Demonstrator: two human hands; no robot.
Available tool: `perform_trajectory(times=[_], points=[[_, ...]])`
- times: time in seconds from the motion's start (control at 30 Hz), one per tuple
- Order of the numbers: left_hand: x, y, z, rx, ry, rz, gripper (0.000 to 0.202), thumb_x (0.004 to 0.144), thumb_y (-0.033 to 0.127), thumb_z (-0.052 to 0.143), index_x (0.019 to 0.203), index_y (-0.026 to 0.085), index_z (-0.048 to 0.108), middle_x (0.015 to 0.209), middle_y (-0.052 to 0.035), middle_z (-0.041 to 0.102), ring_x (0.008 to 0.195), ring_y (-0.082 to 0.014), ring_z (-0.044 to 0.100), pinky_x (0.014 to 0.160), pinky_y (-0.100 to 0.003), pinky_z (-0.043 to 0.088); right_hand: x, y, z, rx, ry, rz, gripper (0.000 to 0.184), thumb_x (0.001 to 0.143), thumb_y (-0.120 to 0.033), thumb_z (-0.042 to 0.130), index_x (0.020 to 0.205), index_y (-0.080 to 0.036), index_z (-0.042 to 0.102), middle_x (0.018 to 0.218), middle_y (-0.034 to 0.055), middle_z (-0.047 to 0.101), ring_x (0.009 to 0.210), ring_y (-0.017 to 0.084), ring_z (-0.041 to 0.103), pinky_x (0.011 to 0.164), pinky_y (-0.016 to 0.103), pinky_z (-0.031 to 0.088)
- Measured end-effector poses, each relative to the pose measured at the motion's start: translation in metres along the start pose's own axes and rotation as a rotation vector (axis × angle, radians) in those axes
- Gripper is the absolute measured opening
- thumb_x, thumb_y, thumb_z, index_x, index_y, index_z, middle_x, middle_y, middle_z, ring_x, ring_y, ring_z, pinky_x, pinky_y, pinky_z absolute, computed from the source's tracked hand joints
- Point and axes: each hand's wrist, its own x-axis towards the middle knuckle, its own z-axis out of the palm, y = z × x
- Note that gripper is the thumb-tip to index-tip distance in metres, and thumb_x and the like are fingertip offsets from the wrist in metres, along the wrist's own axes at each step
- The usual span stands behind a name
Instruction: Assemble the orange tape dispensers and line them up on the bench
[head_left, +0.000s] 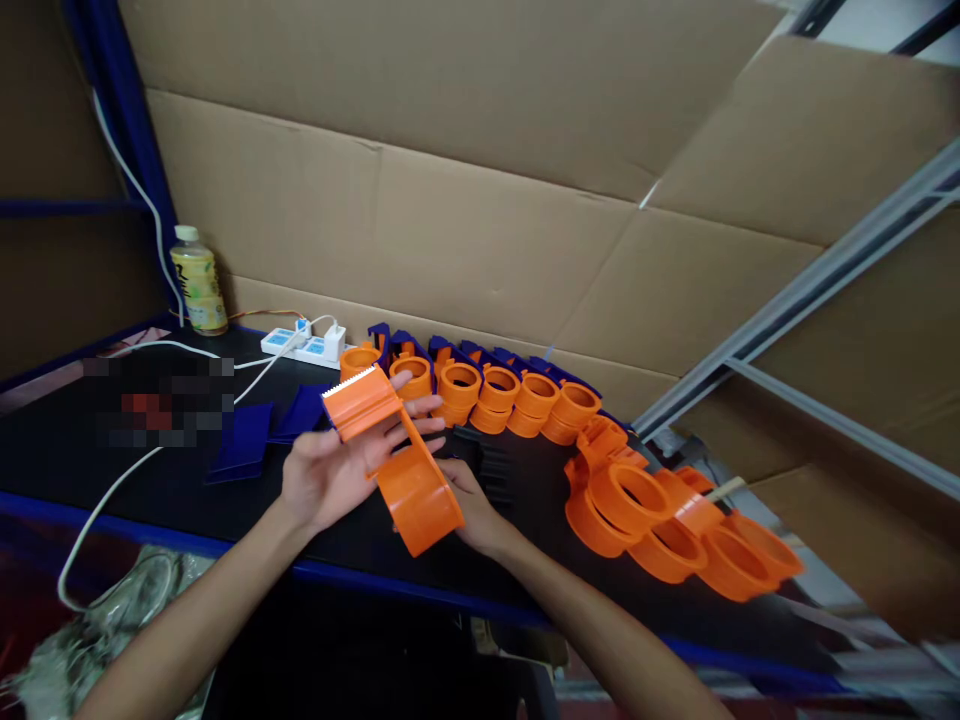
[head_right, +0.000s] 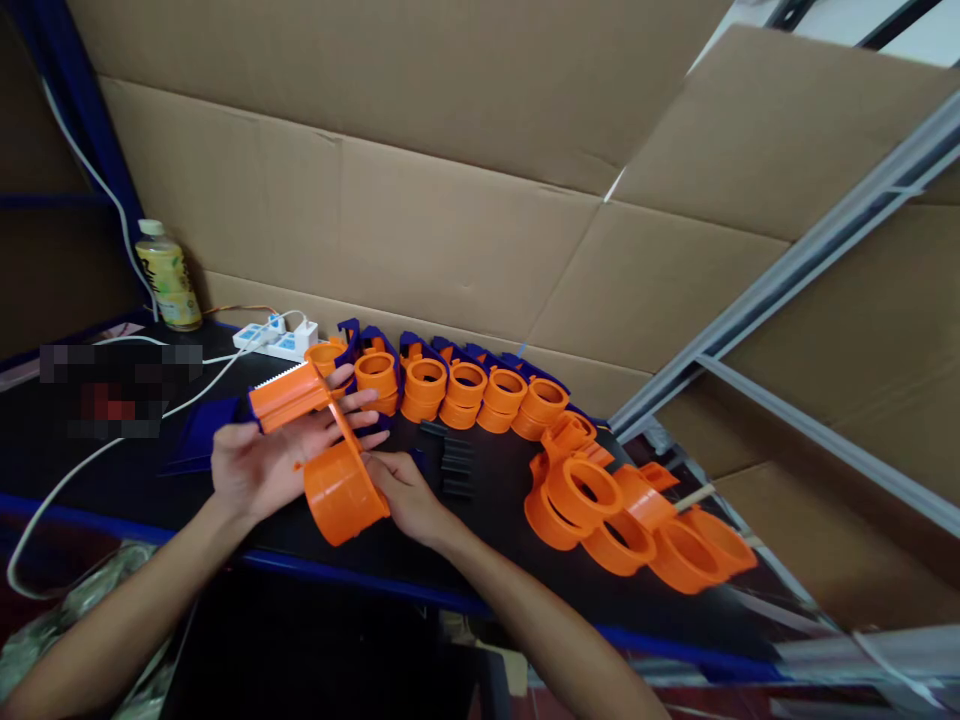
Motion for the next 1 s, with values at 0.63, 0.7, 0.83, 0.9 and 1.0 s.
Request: perform_trajectory(times=[0.63, 0.7, 0.83, 0.9, 1.0], points=[[0.003, 0.051, -0.019, -0.237, 0.273, 0.127, 0.076, 0.083, 0.088, 0.037, 0.100, 0.018, 0.062, 0.086, -0.0052, 0.063, 0.074, -0.0164, 0.061, 0.056, -0.025, 0.054, 0.020, 0.019, 0.029, -1.032, -0.270, -0.522, 0.025, 0.102, -0.019, 0.051, 0.123, -0.017, 0.065, 0.128, 0.0086, 0.070, 0.122, 0.021, 0.056, 0.110, 0.041, 0.038], [0.004, 0.050, -0.020, -0.225, 0.266, 0.130, 0.078, 0.083, 0.087, 0.038, 0.105, 0.017, 0.062, 0.086, -0.0059, 0.063, 0.075, -0.0170, 0.061, 0.057, -0.026, 0.055, 0.018, 0.018, 0.027, -0.998, -0.251, -0.517, 0.019, 0.102, -0.019, 0.054, 0.116, -0.018, 0.067, 0.120, 0.0074, 0.073, 0.115, 0.020, 0.059, 0.105, 0.038, 0.041], [0.004, 0.049, -0.020, -0.203, 0.286, 0.125, 0.075, 0.082, 0.086, 0.044, 0.105, 0.017, 0.063, 0.087, -0.0074, 0.065, 0.075, -0.0182, 0.062, 0.057, -0.027, 0.056, 0.016, 0.018, 0.023, -0.904, -0.156, -0.432, 0.010, 0.098, -0.029, 0.064, 0.099, -0.019, 0.067, 0.102, 0.0054, 0.074, 0.100, 0.019, 0.062, 0.090, 0.035, 0.044], [0.004, 0.049, -0.020, -0.203, 0.297, 0.118, 0.074, 0.082, 0.085, 0.045, 0.104, 0.017, 0.064, 0.087, -0.0082, 0.066, 0.074, -0.0186, 0.063, 0.056, -0.028, 0.056, 0.017, 0.020, 0.020, -0.841, -0.128, -0.391, 0.017, 0.093, -0.036, 0.071, 0.093, -0.020, 0.066, 0.099, 0.0047, 0.073, 0.096, 0.019, 0.062, 0.086, 0.034, 0.043], [0.005, 0.048, -0.022, -0.199, 0.307, 0.109, 0.073, 0.083, 0.084, 0.046, 0.104, 0.016, 0.064, 0.086, -0.0085, 0.067, 0.074, -0.0195, 0.065, 0.057, -0.029, 0.057, 0.020, 0.022, 0.016, -0.722, -0.115, -0.375, 0.029, 0.085, -0.047, 0.077, 0.090, -0.021, 0.065, 0.096, 0.0040, 0.073, 0.094, 0.019, 0.062, 0.084, 0.034, 0.043]])
